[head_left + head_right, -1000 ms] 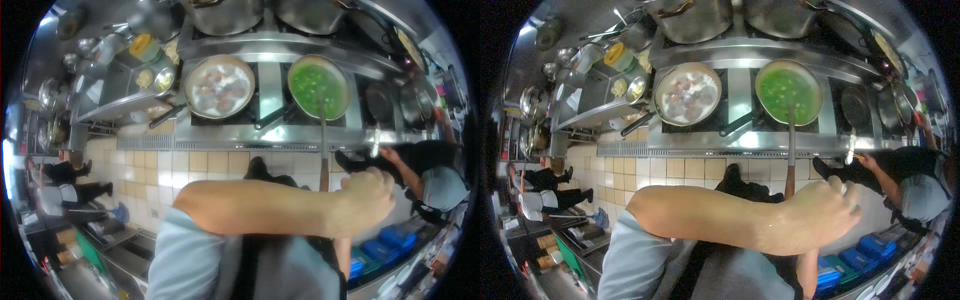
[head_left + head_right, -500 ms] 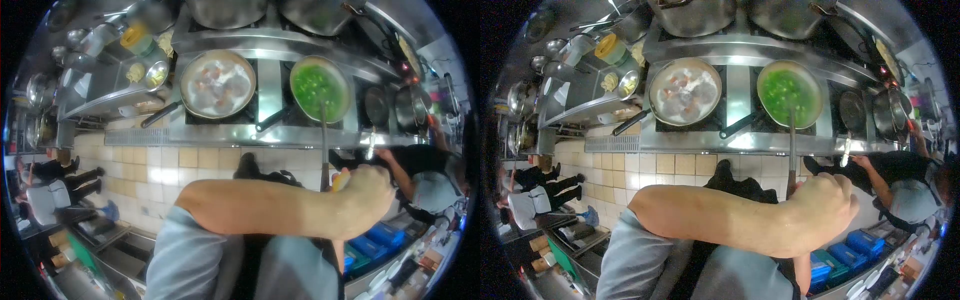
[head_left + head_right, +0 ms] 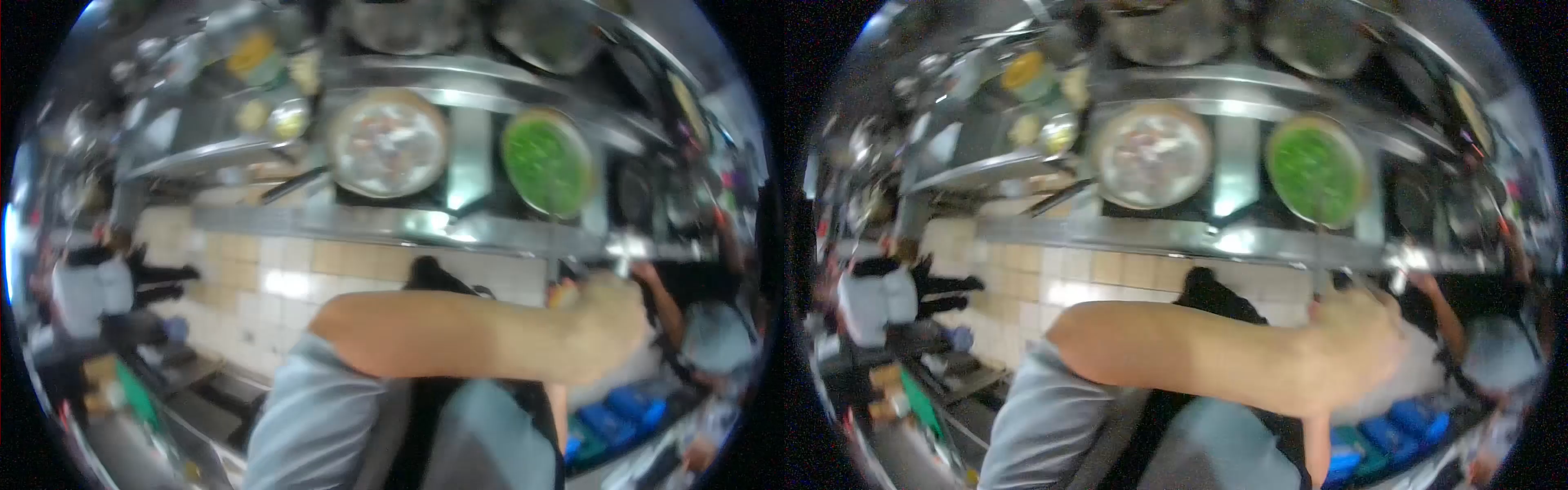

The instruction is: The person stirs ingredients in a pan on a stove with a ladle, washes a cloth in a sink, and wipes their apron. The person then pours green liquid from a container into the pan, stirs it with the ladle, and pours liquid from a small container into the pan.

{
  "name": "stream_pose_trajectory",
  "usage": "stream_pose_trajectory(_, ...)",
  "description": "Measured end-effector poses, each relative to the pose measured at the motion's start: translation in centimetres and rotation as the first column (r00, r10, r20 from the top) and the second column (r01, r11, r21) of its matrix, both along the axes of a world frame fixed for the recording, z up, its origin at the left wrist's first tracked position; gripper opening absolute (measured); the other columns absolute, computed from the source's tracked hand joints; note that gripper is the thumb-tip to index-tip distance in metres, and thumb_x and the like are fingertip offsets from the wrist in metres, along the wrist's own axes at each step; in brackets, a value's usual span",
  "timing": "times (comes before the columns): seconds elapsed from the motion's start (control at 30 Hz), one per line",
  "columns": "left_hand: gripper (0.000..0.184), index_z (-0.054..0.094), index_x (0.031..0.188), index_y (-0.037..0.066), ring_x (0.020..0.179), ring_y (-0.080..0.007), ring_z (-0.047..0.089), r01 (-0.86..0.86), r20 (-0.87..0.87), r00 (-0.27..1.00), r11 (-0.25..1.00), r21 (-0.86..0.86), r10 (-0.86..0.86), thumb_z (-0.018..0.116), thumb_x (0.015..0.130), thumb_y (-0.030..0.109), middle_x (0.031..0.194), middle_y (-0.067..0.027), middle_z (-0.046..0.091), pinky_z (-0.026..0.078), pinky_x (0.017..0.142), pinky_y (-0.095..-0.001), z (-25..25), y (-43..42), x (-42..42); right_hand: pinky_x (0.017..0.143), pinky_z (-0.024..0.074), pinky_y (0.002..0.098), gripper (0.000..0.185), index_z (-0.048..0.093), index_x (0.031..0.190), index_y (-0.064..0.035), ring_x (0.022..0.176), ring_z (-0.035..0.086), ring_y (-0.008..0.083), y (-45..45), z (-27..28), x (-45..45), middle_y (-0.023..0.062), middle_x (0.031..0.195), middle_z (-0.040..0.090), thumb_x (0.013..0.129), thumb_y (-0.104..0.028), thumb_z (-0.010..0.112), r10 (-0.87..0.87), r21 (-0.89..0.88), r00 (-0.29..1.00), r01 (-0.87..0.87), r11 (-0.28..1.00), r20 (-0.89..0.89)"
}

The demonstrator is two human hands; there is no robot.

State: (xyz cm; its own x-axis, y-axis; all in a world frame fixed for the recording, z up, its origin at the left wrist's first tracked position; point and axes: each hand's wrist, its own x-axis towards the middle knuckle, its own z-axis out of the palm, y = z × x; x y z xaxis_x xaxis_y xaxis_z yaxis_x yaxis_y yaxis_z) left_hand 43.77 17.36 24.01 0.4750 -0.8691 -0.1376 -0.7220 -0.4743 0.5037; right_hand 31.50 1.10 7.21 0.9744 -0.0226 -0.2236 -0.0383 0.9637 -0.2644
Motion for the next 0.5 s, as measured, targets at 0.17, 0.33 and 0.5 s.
stream_pose_trajectory(0.17,0.070,0.058,0.120,-0.005,0.091,-0.0270,0.066,-0.496,0.148,0.840,0.850,-0.179,0.521,0.082,0.058,0.016,0.103,-0.0136,0.066,0.054,0.062,-0.0427,-3.3,-4.3,-2.4,0.106,0.0457,0.0503,0.074,0.033,0.151,-0.0095,0.128,0.049,0.0366,-0.7,-0.5,0.7,0.0165,0.146,0.045,0.095,-0.056,0.046,0.037,0.020,0.999,-0.038,0.999,0.004)
stream_pose_trajectory(0.33,0.078,0.046,0.130,-0.007,0.084,-0.0333,0.067,-0.264,-0.082,0.962,0.817,-0.513,0.259,0.079,0.067,0.025,0.109,-0.0297,0.058,0.057,0.064,-0.0389,0.7,4.6,-0.4,0.106,0.0456,0.0504,0.075,0.032,0.152,-0.0095,0.129,0.048,0.0370,0.0,-1.1,1.1,0.0166,0.147,0.044,0.095,-0.056,0.047,0.084,0.053,0.996,-0.086,0.995,0.039)
stream_pose_trajectory(0.5,0.069,0.055,0.122,0.009,0.116,-0.0367,0.060,-0.364,-0.273,0.930,0.724,-0.587,0.246,0.088,0.069,0.038,0.134,-0.0210,0.053,0.053,0.090,-0.0406,-8.6,12.5,-1.1,0.091,0.0573,0.0470,0.077,0.030,0.152,-0.0073,0.117,0.051,0.0422,1.4,-1.4,2.7,0.0188,0.147,0.040,0.095,-0.053,0.054,0.190,0.264,0.974,-0.216,0.940,0.121)
